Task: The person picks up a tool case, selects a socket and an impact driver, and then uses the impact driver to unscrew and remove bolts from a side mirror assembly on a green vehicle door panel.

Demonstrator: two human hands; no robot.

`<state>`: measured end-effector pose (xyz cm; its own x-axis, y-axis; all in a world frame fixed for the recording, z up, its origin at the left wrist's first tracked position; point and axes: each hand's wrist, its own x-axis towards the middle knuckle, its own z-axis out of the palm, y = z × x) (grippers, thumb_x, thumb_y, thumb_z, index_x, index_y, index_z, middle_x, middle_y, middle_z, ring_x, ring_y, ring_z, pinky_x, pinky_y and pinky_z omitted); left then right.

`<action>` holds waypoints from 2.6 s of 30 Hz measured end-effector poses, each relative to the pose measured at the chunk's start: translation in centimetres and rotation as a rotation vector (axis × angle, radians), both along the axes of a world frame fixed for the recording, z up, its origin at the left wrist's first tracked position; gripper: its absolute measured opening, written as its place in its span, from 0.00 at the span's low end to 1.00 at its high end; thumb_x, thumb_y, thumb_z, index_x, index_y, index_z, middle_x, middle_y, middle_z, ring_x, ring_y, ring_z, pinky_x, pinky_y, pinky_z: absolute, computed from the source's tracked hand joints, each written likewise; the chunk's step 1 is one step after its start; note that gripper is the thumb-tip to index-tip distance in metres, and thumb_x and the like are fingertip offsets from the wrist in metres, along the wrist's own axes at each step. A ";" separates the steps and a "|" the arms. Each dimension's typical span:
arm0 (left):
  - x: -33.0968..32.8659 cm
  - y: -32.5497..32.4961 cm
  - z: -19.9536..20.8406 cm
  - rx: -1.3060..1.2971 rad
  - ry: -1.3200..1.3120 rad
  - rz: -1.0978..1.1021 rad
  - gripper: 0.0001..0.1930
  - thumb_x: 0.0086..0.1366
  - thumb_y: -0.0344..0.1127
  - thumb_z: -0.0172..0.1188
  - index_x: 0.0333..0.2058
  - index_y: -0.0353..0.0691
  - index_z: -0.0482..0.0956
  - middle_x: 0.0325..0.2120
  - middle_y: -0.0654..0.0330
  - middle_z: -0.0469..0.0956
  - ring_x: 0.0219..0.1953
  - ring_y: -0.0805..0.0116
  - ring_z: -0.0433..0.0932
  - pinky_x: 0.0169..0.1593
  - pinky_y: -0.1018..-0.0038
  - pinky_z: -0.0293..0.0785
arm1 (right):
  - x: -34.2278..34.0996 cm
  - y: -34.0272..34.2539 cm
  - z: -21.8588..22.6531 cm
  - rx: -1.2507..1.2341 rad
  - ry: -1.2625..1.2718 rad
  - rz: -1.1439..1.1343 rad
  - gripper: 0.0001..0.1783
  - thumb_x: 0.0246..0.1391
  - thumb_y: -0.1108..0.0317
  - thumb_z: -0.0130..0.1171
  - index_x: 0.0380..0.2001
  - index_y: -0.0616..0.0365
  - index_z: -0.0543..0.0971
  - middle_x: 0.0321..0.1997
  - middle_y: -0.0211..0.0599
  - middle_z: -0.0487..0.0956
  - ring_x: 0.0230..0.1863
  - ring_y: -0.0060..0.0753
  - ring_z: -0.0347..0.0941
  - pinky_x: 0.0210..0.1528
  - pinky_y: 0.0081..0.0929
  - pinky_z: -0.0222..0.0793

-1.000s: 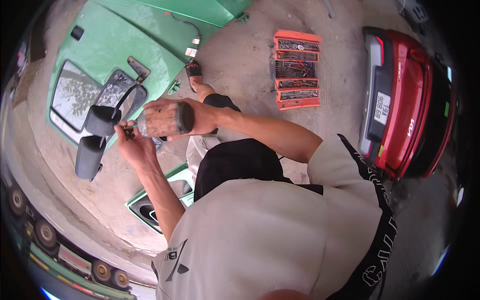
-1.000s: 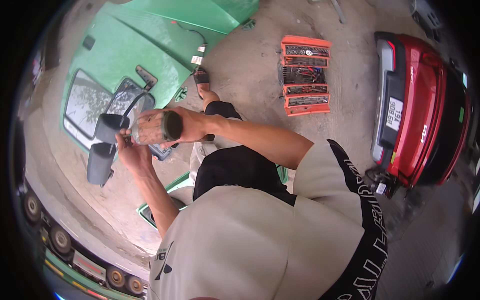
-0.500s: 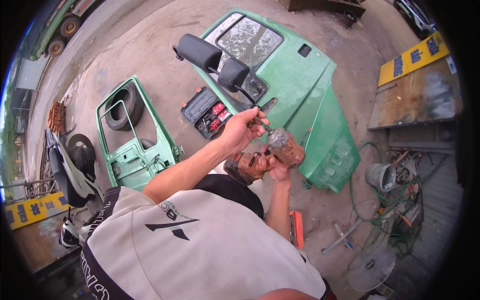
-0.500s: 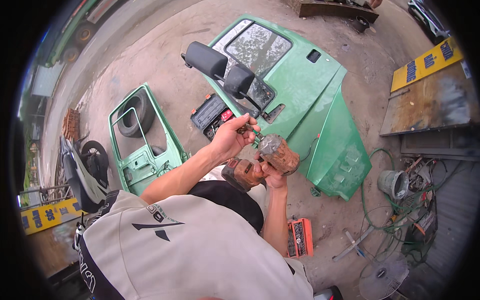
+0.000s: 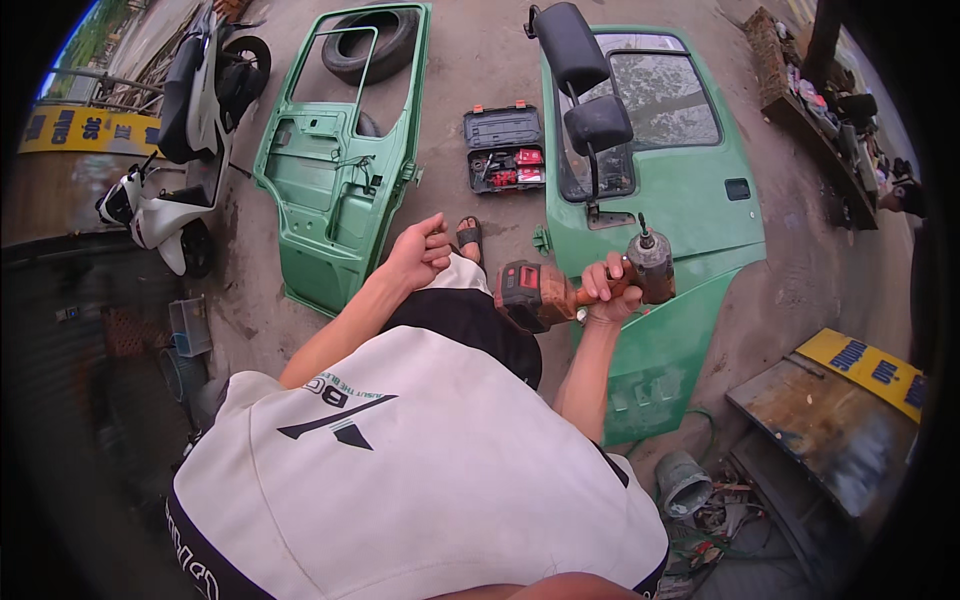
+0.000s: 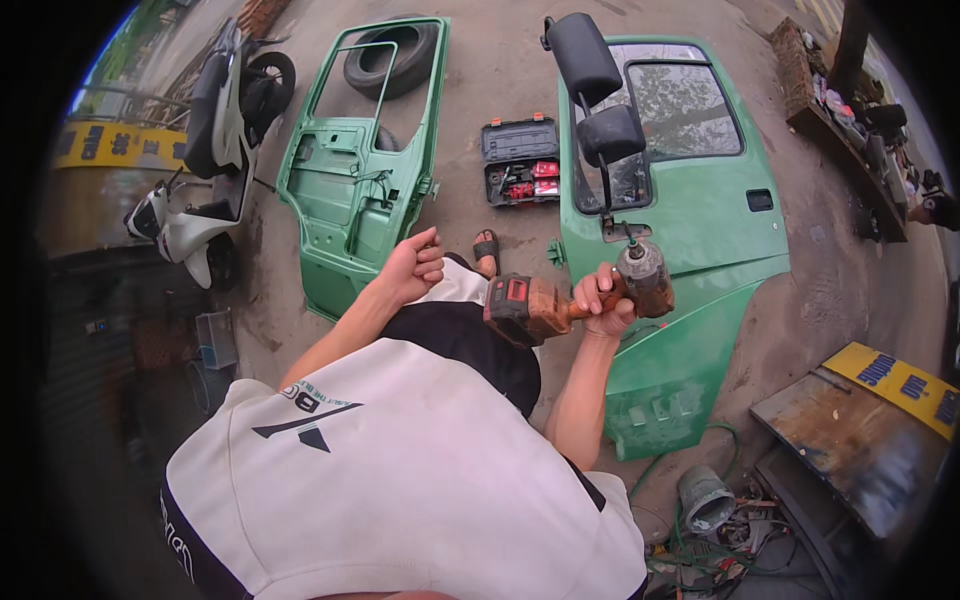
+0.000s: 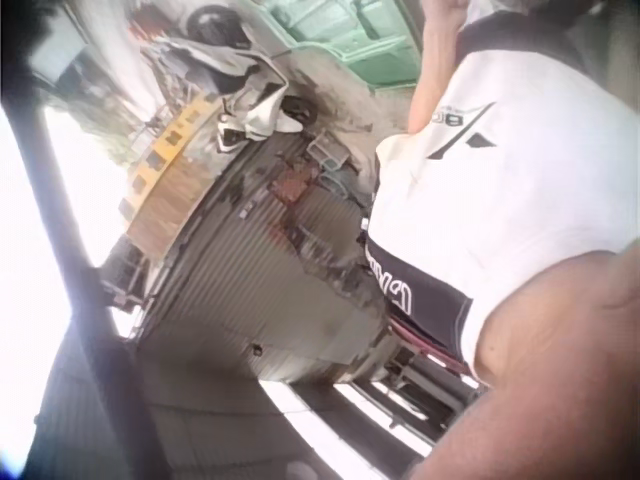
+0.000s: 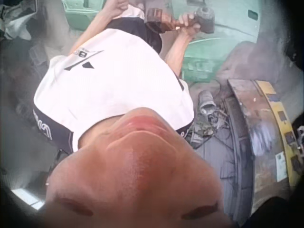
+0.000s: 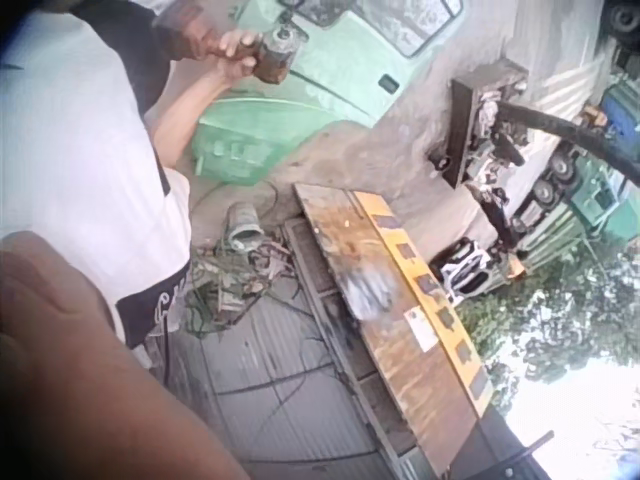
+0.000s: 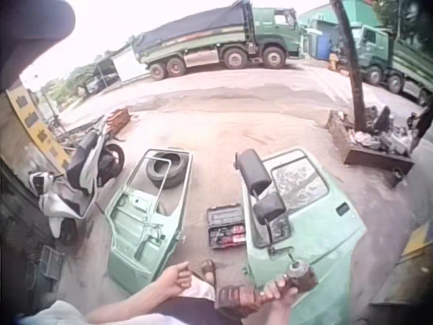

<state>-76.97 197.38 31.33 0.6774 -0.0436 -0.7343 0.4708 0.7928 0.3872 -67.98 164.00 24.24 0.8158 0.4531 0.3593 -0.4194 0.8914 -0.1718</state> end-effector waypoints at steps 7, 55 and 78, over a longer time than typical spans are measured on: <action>-1.2 -5.4 0.5 -0.106 -0.007 0.075 0.24 0.78 0.53 0.42 0.22 0.49 0.60 0.16 0.72 0.55 0.17 0.77 0.54 0.26 0.76 0.55 | 1.1 -0.3 1.0 -0.001 -0.011 0.072 0.30 0.52 0.54 0.73 0.55 0.58 0.79 0.42 0.28 0.72 0.28 0.24 0.67 0.34 0.28 0.67; 14.7 12.4 -16.7 0.118 0.096 -0.408 0.16 0.70 0.28 0.55 0.55 0.34 0.72 0.38 0.60 0.78 0.39 0.67 0.79 0.45 0.73 0.77 | -3.1 12.4 -0.1 -0.149 0.173 -0.397 0.32 0.55 0.52 0.70 0.59 0.57 0.76 0.47 0.29 0.71 0.31 0.25 0.67 0.37 0.29 0.66; 38.6 23.4 -58.2 0.786 0.198 -0.654 0.11 0.66 0.24 0.58 0.46 0.30 0.79 0.29 0.60 0.81 0.27 0.72 0.79 0.32 0.75 0.78 | 9.2 22.3 -19.0 -0.255 0.669 -0.168 0.40 0.47 0.51 0.76 0.63 0.41 0.72 0.37 0.26 0.78 0.25 0.21 0.76 0.27 0.23 0.71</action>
